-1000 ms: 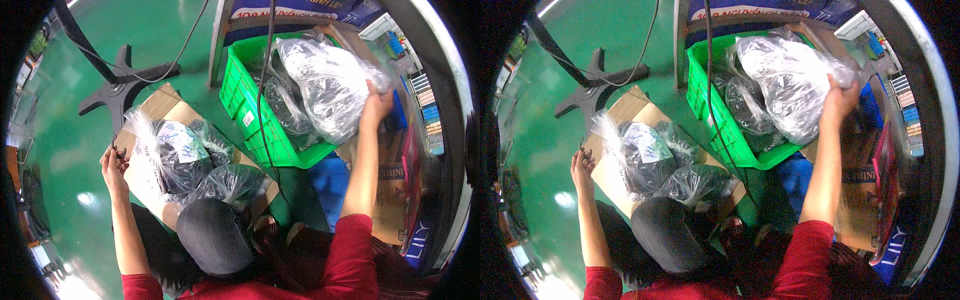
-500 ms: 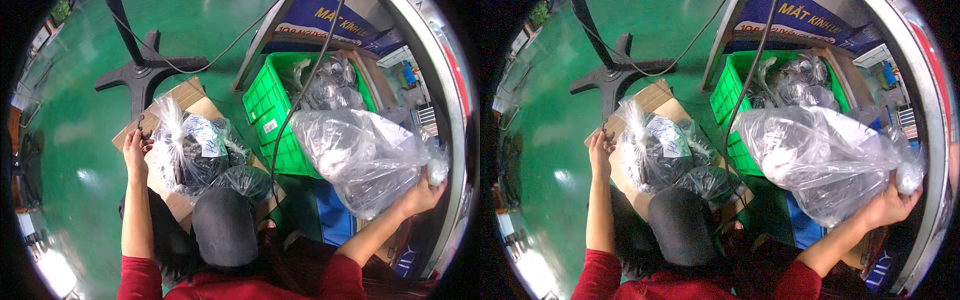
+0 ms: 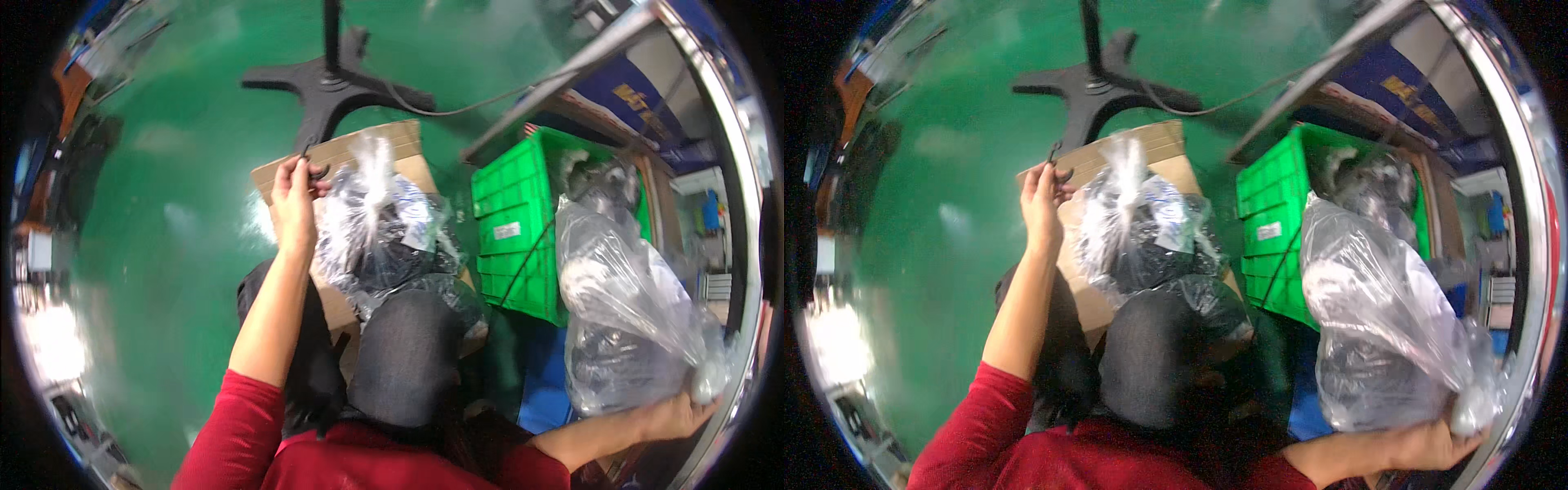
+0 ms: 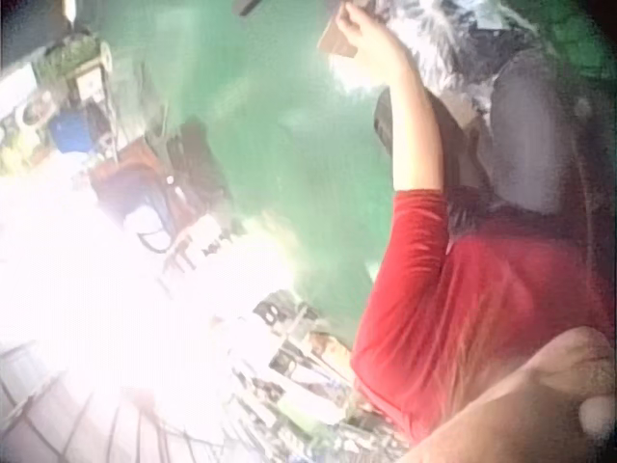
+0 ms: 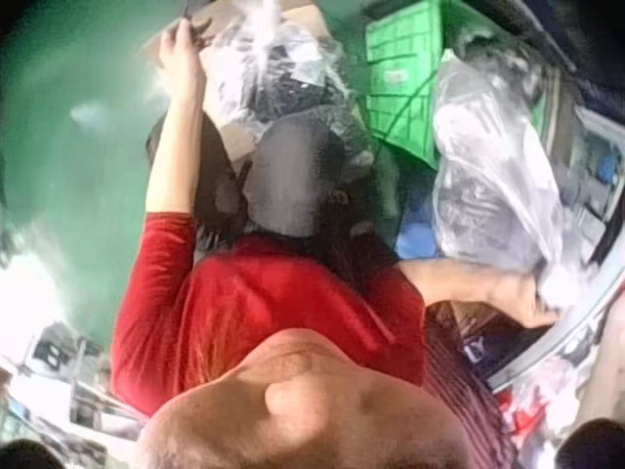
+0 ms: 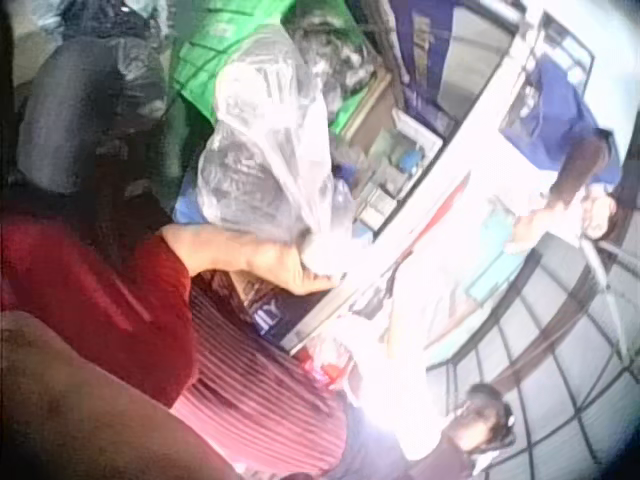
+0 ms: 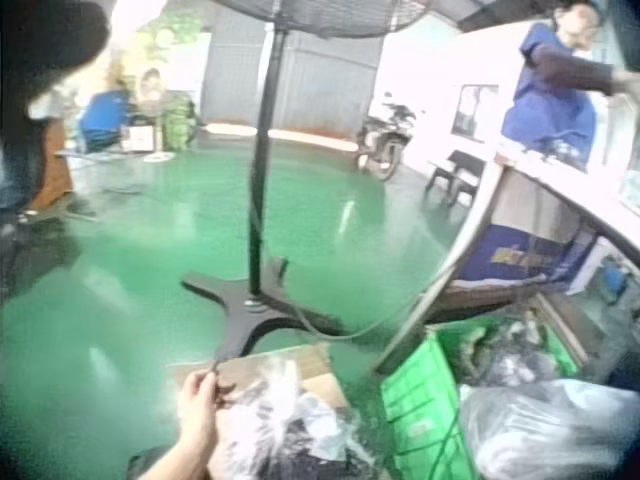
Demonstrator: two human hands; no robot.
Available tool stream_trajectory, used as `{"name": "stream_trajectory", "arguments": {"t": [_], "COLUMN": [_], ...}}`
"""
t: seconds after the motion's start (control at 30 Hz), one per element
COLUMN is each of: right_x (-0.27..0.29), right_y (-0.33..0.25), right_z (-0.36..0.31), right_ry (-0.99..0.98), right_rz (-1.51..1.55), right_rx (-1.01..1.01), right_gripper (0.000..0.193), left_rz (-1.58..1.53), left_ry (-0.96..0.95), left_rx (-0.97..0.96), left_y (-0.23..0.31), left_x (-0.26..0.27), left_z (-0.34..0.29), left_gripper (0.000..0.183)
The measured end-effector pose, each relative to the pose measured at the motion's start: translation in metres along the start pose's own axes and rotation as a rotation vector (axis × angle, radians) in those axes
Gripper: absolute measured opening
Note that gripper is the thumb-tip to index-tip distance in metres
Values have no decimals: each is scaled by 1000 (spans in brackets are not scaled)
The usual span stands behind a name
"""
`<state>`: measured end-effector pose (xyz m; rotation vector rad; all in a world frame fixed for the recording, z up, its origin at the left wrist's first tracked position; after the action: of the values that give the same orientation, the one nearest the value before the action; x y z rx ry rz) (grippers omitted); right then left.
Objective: The person sorts through plastic-wrapped items in a green crate and on a piece of cardboard, moving bags one at a time and placing some back into the crate.
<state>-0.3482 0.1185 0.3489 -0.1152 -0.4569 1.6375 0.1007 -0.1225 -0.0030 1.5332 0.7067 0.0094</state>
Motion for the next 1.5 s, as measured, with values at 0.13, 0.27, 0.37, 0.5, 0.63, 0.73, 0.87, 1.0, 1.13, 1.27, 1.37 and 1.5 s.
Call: {"name": "stream_trajectory", "arguments": {"t": [0.13, 0.27, 0.37, 0.5, 0.63, 0.73, 0.87, 1.0, 1.13, 1.27, 1.37, 1.5], "right_x": [-30, -97, -176, -265, -332, -372, -362, -313, -238, -232, -237, -262], "right_y": [-13, -64, -140, -225, -238, -246, -268, -271, -180, 39, 174, 228], "right_z": [5, -14, -59, -132, -207, -289, -411, -336, -161, -110, -139, -240], "right_ry": [-131, -219, -407, -869, -1101, -1334, -1748, -1330, -884, -719, -1229, -1698], "right_rz": [330, 427, 525, 1035, 1268, 1032, 718, 921, 1163, 562, 18, -238], "right_rx": [-80, 21, 15, 87, -122, -35, 520, 518, 147, -328, -116, -251], "right_gripper": [40, 43, 59, 34, 21, 19, 23, 18, 20, 10, 39, 83], "left_rz": [-124, -187, -195, -24, -45, 79, 150, 221, 190, 234, 205, 292], "left_ry": [132, 341, 444, 607, 617, 552, 492, 485, 379, 369, 356, 375], "left_rx": [-142, -345, -481, -677, -637, -556, -494, -395, -389, -368, -329, -341], "left_y": [31, 75, 107, 152, 161, 141, 111, 79, 75, 66, 42, 45], "left_x": [32, 71, 96, 142, 148, 124, 137, 138, 125, 123, 89, 89], "left_z": [-5, -18, -30, -44, -38, -26, -8, 2, 18, 29, 31, 29], "left_gripper": [13, 13, 15, 15, 15, 17, 18, 19, 15, 15, 14, 15]}}
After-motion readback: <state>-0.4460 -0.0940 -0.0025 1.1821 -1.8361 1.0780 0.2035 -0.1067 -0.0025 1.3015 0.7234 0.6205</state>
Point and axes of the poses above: each hand's wrist, its own z-axis towards the middle knuckle, its own x-axis out of the back of the hand, y = z × x, the point moved 10 cm from there along z, towards the middle knuckle, and after that the axes turned 6 degrees about -y, right-handed, at the moved point
